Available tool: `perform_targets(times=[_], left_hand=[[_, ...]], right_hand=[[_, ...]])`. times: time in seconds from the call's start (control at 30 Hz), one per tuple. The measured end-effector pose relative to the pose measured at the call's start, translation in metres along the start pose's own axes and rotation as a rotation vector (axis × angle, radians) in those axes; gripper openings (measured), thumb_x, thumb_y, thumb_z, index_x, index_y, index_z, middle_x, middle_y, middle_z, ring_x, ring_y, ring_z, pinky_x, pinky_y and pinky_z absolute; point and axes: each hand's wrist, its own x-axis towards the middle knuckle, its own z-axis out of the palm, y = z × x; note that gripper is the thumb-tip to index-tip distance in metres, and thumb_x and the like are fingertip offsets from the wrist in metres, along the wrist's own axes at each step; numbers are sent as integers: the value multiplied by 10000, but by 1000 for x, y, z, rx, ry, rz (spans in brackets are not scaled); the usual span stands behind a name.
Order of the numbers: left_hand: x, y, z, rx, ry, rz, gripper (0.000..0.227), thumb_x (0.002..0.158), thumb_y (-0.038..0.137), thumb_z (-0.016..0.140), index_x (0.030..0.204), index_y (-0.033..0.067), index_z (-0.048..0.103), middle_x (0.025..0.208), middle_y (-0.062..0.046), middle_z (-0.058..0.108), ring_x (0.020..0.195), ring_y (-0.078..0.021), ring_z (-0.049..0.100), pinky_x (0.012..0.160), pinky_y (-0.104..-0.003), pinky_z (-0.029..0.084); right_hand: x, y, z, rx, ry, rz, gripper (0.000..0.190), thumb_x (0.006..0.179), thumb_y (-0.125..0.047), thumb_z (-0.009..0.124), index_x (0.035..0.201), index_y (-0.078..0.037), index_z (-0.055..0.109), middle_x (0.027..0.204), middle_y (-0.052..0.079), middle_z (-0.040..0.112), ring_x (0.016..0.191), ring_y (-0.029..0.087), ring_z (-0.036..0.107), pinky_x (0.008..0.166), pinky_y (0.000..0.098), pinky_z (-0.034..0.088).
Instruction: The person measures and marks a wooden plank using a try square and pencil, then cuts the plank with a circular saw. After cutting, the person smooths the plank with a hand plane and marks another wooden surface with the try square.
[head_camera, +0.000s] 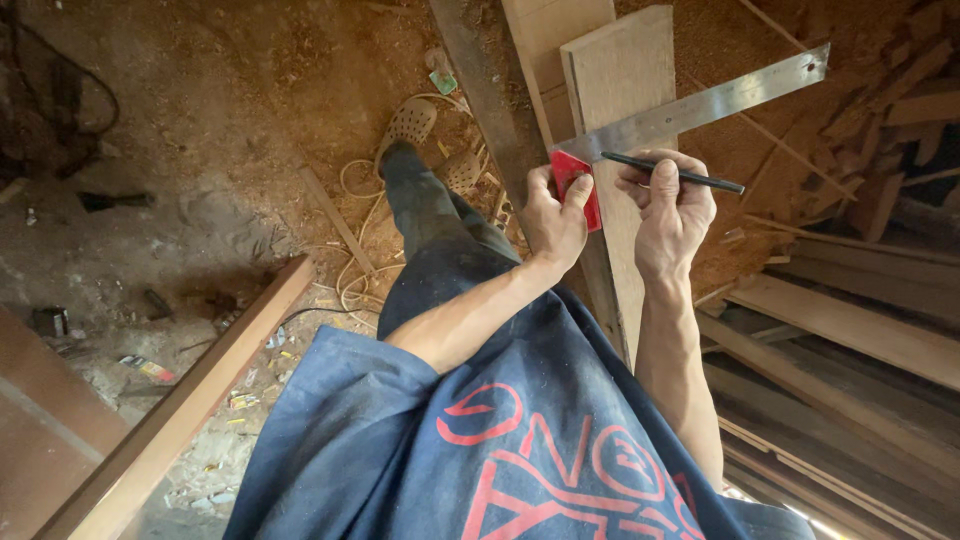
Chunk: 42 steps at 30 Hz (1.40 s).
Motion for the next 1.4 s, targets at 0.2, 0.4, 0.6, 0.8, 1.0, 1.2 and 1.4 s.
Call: perform_targets(times=[0.2,0.4,0.6,0.8,1.0,1.2,1.4], left_hand=[[-1,8,-2,75,5,-15,398,905,259,768,1179,24,601,1028,-129,740,922,-235,715,844,-368,555],[-1,10,1,-26,2,-58,369,921,224,738,1187,18,586,1044,-147,742,940,-245,724,868,-368,566],[1,6,6,-5,20,-58,369,919,211,734,1186,15,571,1043,-140,728,930,-245,713,852,-374,562],[0,-2,10,-22,50,-1,351,916,200,733,1171,12,582,1040,-137,729,936,-249,711,867,-382,558],[1,-3,9,-31,42,-7,354,914,207,734,1169,16,582,1037,-128,724,934,-245,705,866,-378,559],[0,-2,9,-6,62,-12,365,905,210,745,1175,20,589,1031,-124,733,937,-242,710,868,-377,556],[-1,2,9,-26,43,-35,382,914,233,741,1191,21,585,1052,-123,732,947,-234,709,871,-371,559]], right_hand=[[5,3,1,-90,-8,-28,171,1122,-112,579,1207,36,568,1138,145,676,977,203,722,892,364,654],[24,-4,13,-253,-67,-69,144,1118,-68,595,1201,48,580,1060,129,695,925,190,731,867,327,643],[56,-10,2,-852,-229,-154,128,1144,-82,596,1136,36,645,989,146,755,819,187,747,679,325,606],[102,-45,-40,-1112,-195,-267,139,1178,-89,574,1161,8,672,963,147,758,763,187,744,596,310,610],[82,-14,-18,-1176,-307,-621,129,1130,-56,659,1034,30,666,919,172,715,718,237,701,562,326,567],[103,-33,-43,-1080,-112,-330,81,1130,-25,609,1121,-16,690,931,75,753,728,133,747,549,305,567],[80,-33,-19,-1325,-271,-651,136,1095,-102,687,1063,30,671,947,202,716,704,198,715,553,275,601]])
